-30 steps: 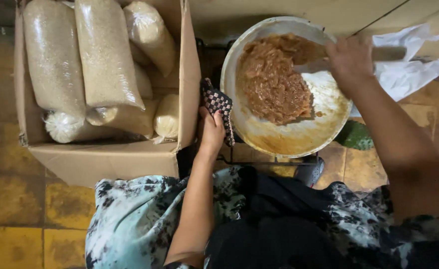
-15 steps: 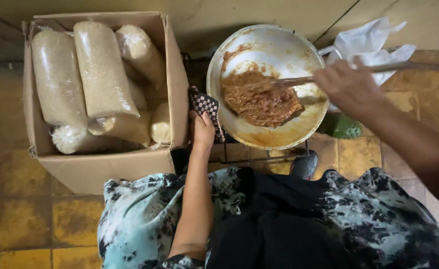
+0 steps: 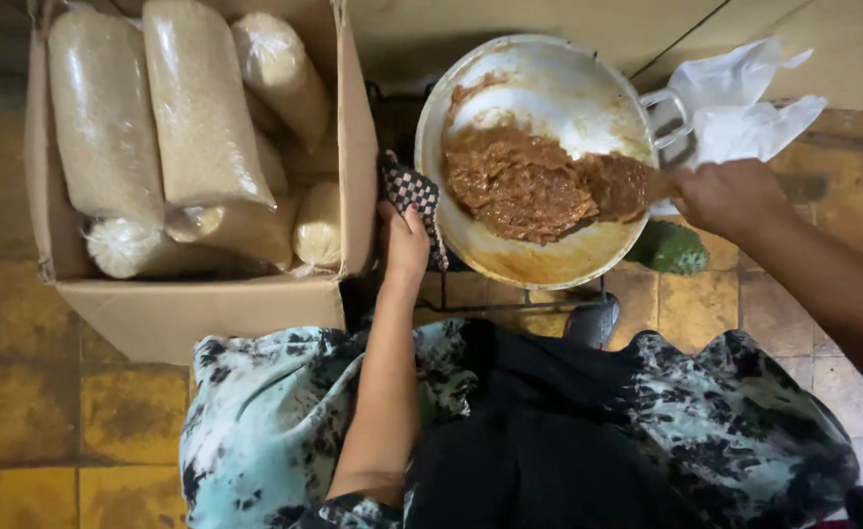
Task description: Stirring a thick brown paste in a large pan using a wooden spatula
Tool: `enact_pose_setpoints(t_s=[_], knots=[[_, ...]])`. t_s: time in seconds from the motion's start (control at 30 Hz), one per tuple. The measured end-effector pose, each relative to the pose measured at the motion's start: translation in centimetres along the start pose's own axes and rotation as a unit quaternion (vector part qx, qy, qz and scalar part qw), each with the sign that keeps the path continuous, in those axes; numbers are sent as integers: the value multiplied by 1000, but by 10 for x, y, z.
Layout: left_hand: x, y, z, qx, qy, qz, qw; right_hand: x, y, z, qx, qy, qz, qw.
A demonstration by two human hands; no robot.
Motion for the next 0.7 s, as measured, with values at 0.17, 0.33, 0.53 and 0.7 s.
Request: enact_pose_setpoints(t_s=[0.17,0.33,0.53,0.7], knots=[[-2,-4,-3,-61,25,52,996,-2,48,-38,237,159,-8,958],[-3,20,-16,-48,77,112,990,18,122,-53,394,134,-24,909],[-2,0,2,-16,71,91,993,33,187,-4,737,136,-77,658],[-1,11,-3,-19,62,93,994,73,217,14,926,167,-12,338]])
Point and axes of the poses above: each hand's wrist, its own x-axis towards the middle knuckle, its own z-axis out of the back of the hand, y = z × x, the point moved 4 cm from there along x, towards the middle knuckle, and after that the axes turned 1 degree about x, right-handed, at the moved point
